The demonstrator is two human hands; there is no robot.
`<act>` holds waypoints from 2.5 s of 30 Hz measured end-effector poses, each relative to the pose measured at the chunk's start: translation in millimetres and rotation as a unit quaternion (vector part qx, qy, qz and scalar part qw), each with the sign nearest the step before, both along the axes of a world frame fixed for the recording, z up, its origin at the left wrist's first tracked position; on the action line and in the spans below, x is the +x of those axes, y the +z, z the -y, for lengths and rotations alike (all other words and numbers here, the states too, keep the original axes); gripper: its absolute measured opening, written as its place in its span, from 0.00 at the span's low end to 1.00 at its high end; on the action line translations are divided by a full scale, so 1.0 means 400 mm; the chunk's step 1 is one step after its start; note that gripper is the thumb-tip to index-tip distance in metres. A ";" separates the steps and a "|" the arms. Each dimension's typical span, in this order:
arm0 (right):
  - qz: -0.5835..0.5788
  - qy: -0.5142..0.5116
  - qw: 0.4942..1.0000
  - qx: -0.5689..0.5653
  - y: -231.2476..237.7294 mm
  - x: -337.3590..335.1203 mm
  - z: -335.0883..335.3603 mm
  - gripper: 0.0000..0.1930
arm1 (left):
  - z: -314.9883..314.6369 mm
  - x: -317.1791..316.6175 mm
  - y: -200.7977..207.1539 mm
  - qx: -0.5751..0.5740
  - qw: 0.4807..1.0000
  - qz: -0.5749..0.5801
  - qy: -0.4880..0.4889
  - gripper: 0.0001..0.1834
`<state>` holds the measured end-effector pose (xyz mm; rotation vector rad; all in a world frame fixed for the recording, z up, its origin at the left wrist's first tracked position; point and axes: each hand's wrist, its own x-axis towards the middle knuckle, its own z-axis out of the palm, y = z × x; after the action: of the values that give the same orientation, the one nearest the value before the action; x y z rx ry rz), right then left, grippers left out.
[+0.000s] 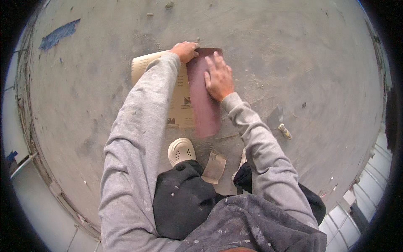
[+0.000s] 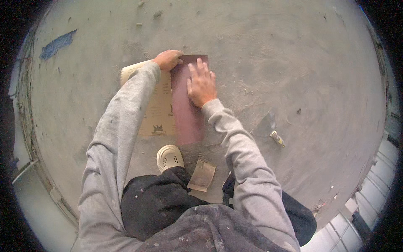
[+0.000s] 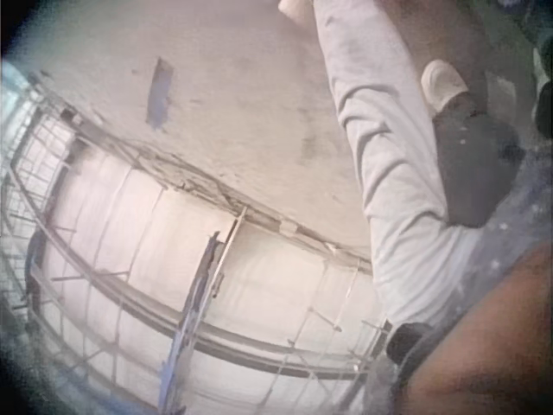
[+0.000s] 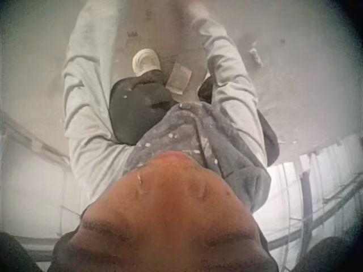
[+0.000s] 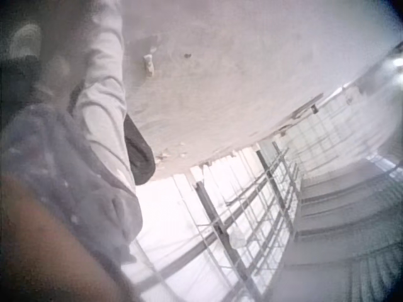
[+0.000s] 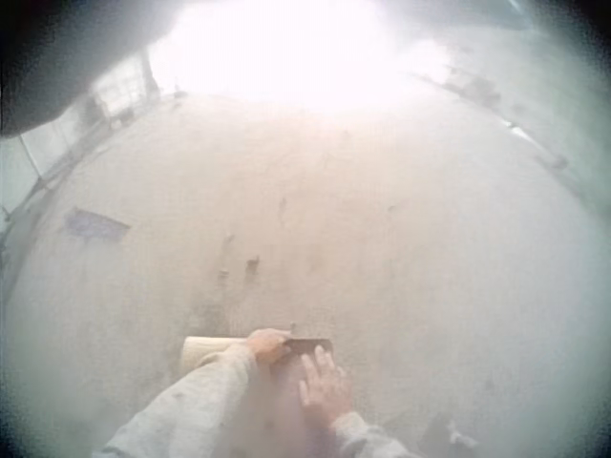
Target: The person tears a sheet of sandpaper from a roll, folds it, and then uses a trowel to cut the sandpaper into a smaller rectangular piece on the floor.
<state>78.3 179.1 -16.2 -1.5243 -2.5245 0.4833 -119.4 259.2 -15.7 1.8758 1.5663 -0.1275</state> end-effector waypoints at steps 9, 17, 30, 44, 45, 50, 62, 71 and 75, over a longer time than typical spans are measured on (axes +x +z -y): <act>0.068 -0.022 0.996 -0.061 -0.074 -0.063 0.062 0.41 | 0.153 0.032 -0.110 0.291 0.949 0.054 0.106 0.25; 0.093 -0.026 0.994 -0.052 -0.085 -0.069 0.074 0.44 | 0.265 0.025 -0.156 0.249 0.968 -0.013 0.010 0.36; 0.061 -0.022 0.997 -0.034 -0.088 -0.050 0.067 0.43 | 0.263 0.023 -0.145 0.245 0.969 -0.011 0.013 0.37; 0.071 -0.023 0.996 -0.044 -0.093 -0.058 0.071 0.44 | 0.266 0.026 -0.150 0.241 0.970 -0.015 0.021 0.37; 0.069 -0.023 0.997 -0.039 -0.096 -0.059 0.070 0.44 | 0.265 0.027 -0.149 0.240 0.970 -0.020 0.020 0.37; 0.077 -0.019 0.997 -0.021 -0.108 -0.054 0.076 0.45 | 0.268 0.031 -0.156 0.230 0.973 -0.025 0.017 0.37; 0.074 -0.019 0.997 -0.016 -0.133 -0.049 0.078 0.43 | 0.267 0.032 -0.167 0.261 0.965 -0.039 0.008 0.36; 0.079 0.007 0.996 -0.040 -0.109 -0.019 0.140 0.41 | 0.269 0.028 -0.172 0.262 0.965 -0.029 0.008 0.36; 0.081 0.008 0.996 -0.035 -0.111 -0.019 0.139 0.41 | 0.262 0.027 -0.165 0.247 0.969 -0.021 0.004 0.36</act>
<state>70.7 123.6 -60.5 -1.6329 -2.6690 0.4739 -108.5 154.2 -81.8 2.2518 1.7492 0.2539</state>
